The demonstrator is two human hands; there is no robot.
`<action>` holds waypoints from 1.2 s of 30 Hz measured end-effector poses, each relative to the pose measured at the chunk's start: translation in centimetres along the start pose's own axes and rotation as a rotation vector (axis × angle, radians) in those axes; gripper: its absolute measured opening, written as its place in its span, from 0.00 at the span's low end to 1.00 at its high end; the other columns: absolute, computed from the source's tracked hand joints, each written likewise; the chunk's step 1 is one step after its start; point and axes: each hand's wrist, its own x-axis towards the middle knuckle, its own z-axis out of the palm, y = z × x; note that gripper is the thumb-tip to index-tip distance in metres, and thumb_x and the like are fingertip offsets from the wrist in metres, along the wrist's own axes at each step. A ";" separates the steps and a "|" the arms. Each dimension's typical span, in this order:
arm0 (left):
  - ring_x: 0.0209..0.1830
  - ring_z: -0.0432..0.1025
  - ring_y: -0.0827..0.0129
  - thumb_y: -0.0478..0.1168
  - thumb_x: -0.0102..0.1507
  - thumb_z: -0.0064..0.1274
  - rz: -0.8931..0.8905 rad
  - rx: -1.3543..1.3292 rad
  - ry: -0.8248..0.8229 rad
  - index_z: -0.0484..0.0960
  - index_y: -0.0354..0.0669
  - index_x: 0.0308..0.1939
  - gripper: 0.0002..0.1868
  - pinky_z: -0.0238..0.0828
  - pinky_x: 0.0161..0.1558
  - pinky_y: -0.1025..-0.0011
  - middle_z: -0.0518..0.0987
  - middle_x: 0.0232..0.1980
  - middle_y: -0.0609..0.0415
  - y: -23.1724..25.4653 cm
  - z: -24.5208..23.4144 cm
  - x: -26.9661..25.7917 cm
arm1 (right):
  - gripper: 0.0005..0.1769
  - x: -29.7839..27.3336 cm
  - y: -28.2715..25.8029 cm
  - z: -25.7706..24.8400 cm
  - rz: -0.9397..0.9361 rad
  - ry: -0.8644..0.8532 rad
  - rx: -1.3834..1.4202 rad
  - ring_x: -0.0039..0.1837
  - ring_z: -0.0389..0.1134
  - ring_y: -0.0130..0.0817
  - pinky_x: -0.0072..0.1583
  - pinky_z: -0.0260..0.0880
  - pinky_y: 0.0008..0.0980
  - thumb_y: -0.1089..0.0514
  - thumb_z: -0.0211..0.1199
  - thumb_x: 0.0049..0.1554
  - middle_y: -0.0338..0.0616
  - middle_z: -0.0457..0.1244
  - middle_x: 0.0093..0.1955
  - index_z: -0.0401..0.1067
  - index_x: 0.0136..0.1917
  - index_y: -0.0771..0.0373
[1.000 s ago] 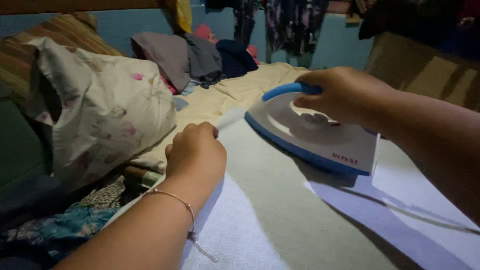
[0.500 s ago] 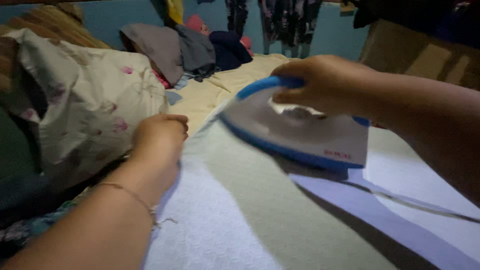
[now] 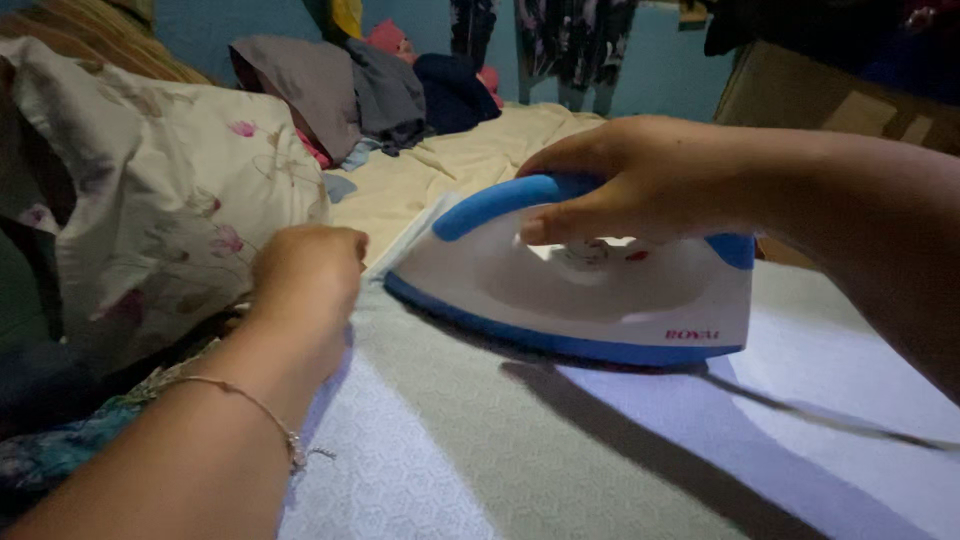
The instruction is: The person irons a white towel laid out on a bed. They use a blue and white iron to smooth the fabric, periodically lifting and repositioning the towel to cover different sections. The person continues ironing until the towel appears smooth and wrinkle-free.
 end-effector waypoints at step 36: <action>0.56 0.75 0.40 0.42 0.66 0.44 0.167 0.970 -0.136 0.77 0.40 0.56 0.17 0.72 0.55 0.48 0.80 0.55 0.34 5.6 -1.8 -5.6 | 0.23 -5.8 -4.0 -0.8 0.206 -0.097 0.009 0.37 0.67 0.35 0.41 0.70 0.37 0.39 0.56 0.64 0.47 0.69 0.39 0.74 0.65 0.51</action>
